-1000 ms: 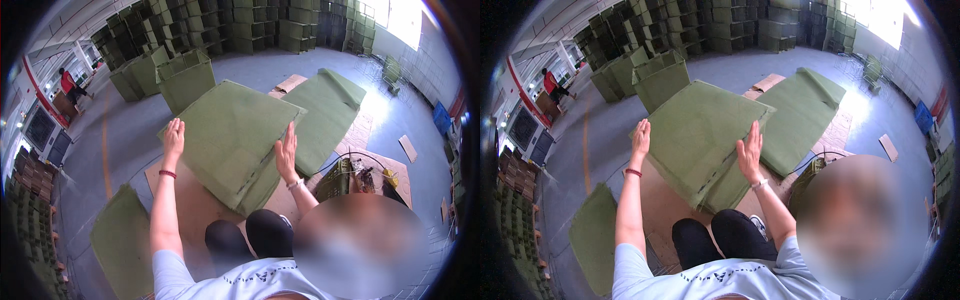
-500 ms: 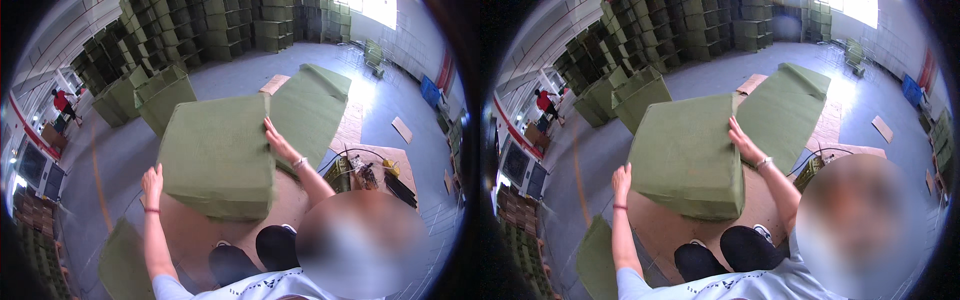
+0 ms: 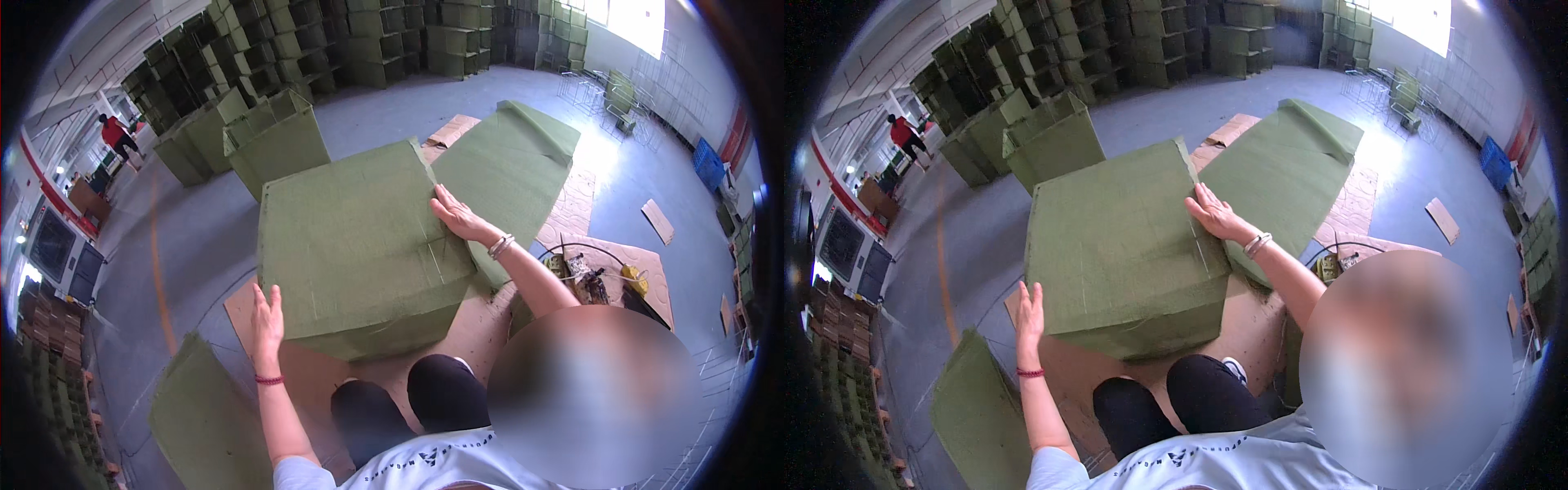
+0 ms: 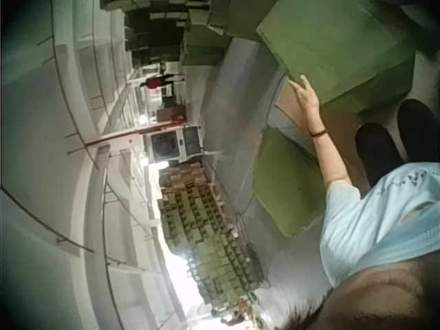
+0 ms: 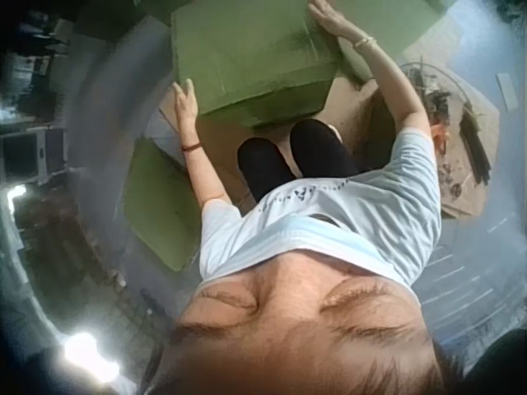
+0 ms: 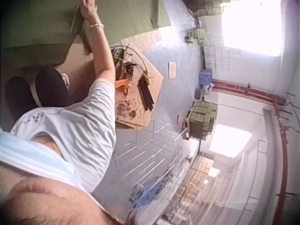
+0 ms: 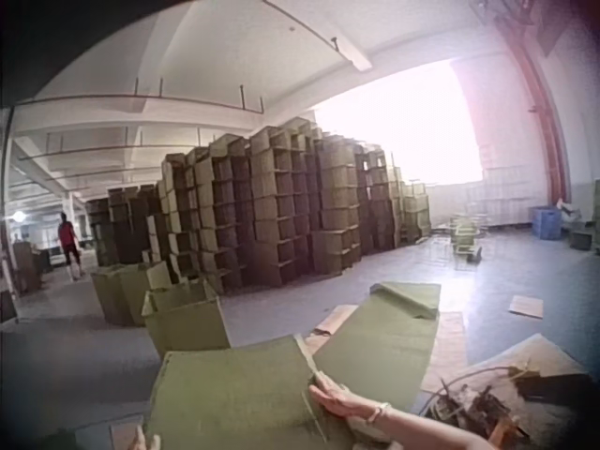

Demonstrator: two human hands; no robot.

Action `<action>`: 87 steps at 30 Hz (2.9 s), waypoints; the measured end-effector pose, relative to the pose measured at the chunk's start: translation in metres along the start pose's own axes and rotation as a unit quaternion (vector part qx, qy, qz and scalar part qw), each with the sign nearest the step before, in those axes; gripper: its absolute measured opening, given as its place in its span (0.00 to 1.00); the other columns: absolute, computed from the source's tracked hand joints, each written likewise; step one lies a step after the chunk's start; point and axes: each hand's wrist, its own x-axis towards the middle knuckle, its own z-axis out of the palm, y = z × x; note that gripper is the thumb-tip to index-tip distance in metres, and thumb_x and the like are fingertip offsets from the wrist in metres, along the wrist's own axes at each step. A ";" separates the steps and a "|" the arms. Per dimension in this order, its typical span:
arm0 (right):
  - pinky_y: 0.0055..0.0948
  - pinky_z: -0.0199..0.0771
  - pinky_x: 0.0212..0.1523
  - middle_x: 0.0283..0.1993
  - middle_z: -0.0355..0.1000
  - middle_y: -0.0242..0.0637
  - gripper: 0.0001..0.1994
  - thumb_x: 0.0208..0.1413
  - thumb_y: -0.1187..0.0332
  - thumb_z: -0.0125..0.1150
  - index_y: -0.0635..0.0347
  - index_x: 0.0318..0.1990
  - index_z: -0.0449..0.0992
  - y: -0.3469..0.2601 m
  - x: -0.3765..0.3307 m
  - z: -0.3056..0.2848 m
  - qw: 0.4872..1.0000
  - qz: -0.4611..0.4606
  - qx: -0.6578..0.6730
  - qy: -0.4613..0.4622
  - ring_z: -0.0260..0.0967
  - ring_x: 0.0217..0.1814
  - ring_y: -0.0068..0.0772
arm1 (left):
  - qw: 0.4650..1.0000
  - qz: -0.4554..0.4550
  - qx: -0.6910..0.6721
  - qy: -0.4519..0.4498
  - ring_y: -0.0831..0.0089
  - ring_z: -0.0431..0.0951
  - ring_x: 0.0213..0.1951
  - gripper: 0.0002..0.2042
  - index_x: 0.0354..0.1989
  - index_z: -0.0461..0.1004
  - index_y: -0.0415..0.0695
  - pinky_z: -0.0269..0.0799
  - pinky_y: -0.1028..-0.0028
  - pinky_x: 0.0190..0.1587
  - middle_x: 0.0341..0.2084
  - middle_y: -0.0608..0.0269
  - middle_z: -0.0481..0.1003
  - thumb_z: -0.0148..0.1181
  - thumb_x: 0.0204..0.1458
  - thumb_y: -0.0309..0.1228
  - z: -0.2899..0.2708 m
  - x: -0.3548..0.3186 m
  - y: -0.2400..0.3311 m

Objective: Assembling large green foam or plastic storage containers using a hot glue gun to seal the edges.

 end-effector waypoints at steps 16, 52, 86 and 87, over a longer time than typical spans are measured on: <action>0.43 0.49 0.66 0.65 0.43 0.69 0.22 0.63 0.62 0.40 0.44 0.64 0.52 0.164 0.250 0.016 0.965 -0.086 -0.217 0.123 0.38 0.69 0.66 | 0.997 0.007 0.071 0.009 0.47 0.65 0.56 0.42 0.63 0.47 0.29 0.64 0.59 0.56 0.56 0.36 0.60 0.43 0.54 0.57 -0.003 -0.016 0.026; 0.32 0.71 0.41 0.37 0.73 0.47 0.15 0.56 0.63 0.56 0.66 0.45 0.71 0.044 -0.322 -0.041 0.873 0.147 -0.076 0.458 0.73 0.40 0.37 | 0.959 0.099 0.223 0.143 0.58 0.47 0.67 0.34 0.63 0.53 0.37 0.45 0.56 0.65 0.65 0.50 0.51 0.34 0.59 0.55 0.024 -0.042 -0.012; 0.19 0.38 0.04 0.09 0.50 0.19 0.17 0.49 0.67 0.56 0.43 0.15 0.55 0.256 -0.490 -0.070 0.679 0.264 0.396 0.559 0.40 0.04 0.14 | 0.874 0.465 0.075 0.122 0.60 0.60 0.61 0.31 0.57 0.62 0.35 0.49 0.58 0.64 0.56 0.48 0.65 0.38 0.58 0.53 0.143 -0.116 0.157; 0.17 0.43 0.07 0.13 0.54 0.20 0.14 0.50 0.70 0.54 0.44 0.17 0.57 0.215 -0.464 -0.063 0.732 0.241 0.355 0.529 0.46 0.08 0.14 | 0.874 0.463 0.082 0.121 0.59 0.60 0.60 0.31 0.56 0.63 0.35 0.51 0.58 0.63 0.55 0.48 0.65 0.39 0.57 0.52 0.138 -0.117 0.154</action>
